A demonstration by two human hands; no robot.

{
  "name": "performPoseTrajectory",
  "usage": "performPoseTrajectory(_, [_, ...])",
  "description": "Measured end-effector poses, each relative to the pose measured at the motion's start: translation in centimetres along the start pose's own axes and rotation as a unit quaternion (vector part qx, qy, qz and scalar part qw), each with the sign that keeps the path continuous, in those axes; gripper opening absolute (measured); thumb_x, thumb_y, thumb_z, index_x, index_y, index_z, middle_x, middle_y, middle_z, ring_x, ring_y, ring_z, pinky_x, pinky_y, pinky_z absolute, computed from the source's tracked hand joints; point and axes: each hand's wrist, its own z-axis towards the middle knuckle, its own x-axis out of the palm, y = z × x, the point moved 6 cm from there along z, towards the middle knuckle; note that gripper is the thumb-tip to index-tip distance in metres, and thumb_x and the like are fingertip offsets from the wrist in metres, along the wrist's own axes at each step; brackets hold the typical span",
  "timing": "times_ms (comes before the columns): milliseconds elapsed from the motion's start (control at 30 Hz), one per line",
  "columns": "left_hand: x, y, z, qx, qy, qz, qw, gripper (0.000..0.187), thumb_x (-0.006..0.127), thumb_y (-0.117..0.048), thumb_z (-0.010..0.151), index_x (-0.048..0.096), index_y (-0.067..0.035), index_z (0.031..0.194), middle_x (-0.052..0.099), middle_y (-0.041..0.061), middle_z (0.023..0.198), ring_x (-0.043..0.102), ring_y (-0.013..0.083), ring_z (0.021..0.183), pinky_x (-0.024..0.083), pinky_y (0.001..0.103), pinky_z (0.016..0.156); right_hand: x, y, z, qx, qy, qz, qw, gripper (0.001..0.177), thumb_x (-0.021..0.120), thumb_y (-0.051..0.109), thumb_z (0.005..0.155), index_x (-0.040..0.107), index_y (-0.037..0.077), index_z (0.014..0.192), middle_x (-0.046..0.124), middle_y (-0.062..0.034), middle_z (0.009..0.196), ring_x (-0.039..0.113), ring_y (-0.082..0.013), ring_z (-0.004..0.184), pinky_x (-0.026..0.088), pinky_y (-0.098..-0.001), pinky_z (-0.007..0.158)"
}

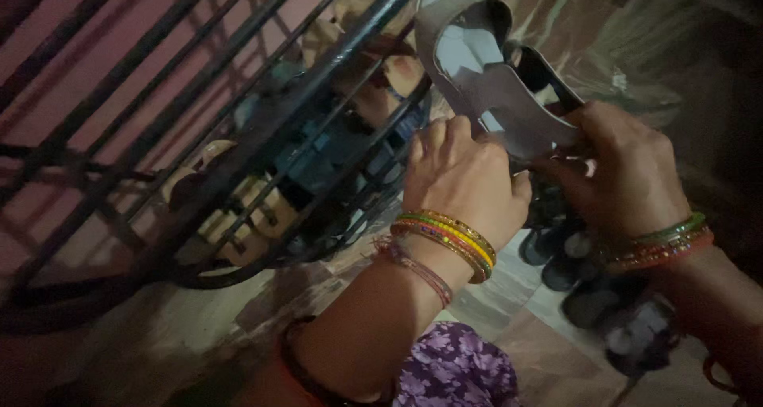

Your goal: The person removes various pairs of shoes and sandals from a multi-tiered metal shoe rack and places them on the tiled floor. They handle multiple pairs including pink sandals, white clogs, and dark flip-flops, moving them one by one from the rack to the ground.

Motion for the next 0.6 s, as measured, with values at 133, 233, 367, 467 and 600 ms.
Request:
performPoseTrajectory(133, [1.7, -1.9, 0.2, 0.024, 0.021, 0.022, 0.999, 0.065, 0.075, -0.043, 0.077, 0.065, 0.005, 0.119, 0.056, 0.021, 0.132, 0.041, 0.0365, 0.137, 0.03, 0.052, 0.115, -0.5, -2.5, -2.5, 0.09, 0.003, -0.022, 0.996, 0.04, 0.088, 0.015, 0.079, 0.067, -0.002, 0.109, 0.072, -0.0164, 0.094, 0.074, -0.0281, 0.085, 0.057, -0.0379, 0.069])
performPoseTrajectory(233, [2.7, -3.5, 0.2, 0.061, 0.006, 0.03, 0.998, 0.077, 0.075, -0.041, 0.072, 0.058, 0.008, 0.129, 0.052, 0.024, 0.138, 0.036, 0.0393, 0.14, 0.024, 0.056, 0.117, -0.9, -3.9, -4.4, 0.136, -0.003, -0.009, 0.991, 0.042, 0.088, 0.017, 0.078, 0.066, -0.001, 0.11, 0.072, -0.0162, 0.091, 0.074, -0.0276, 0.083, 0.057, -0.0377, 0.068])
performPoseTrajectory(367, [5.1, -5.2, 0.4, 0.09, 0.071, 0.046, 0.992, 0.082, 0.073, -0.041, 0.076, 0.05, 0.007, 0.139, 0.043, 0.027, 0.148, 0.03, 0.04, 0.147, 0.017, 0.057, 0.122, -1.4, -5.4, -6.3, 0.176, -0.009, -0.007, 0.984, 0.042, 0.089, 0.018, 0.077, 0.066, -0.001, 0.106, 0.072, -0.0162, 0.089, 0.075, -0.0278, 0.083, 0.057, -0.0387, 0.069])
performPoseTrajectory(467, [6.4, -6.3, 0.3, 0.111, 0.072, 0.035, 0.991, 0.085, 0.073, -0.04, 0.074, 0.049, 0.006, 0.141, 0.042, 0.027, 0.15, 0.029, 0.0406, 0.148, 0.017, 0.058, 0.121, -1.4, -6.6, -7.6, 0.207, -0.007, -0.01, 0.978, 0.042, 0.09, 0.018, 0.077, 0.066, -0.001, 0.106, 0.072, -0.017, 0.09, 0.074, -0.0294, 0.083, 0.057, -0.04, 0.069])
performPoseTrajectory(600, [8.4, -7.4, 0.2, 0.13, 0.089, 0.044, 0.987, 0.088, 0.073, -0.041, 0.074, 0.046, 0.005, 0.144, 0.04, 0.028, 0.15, 0.027, 0.0414, 0.147, 0.015, 0.059, 0.119, -1.0, -8.1, -9.2, 0.242, 0.007, -0.036, 0.969, 0.04, 0.09, 0.019, 0.077, 0.064, -0.001, 0.1, 0.072, -0.0181, 0.089, 0.074, -0.0306, 0.081, 0.057, -0.0414, 0.07])
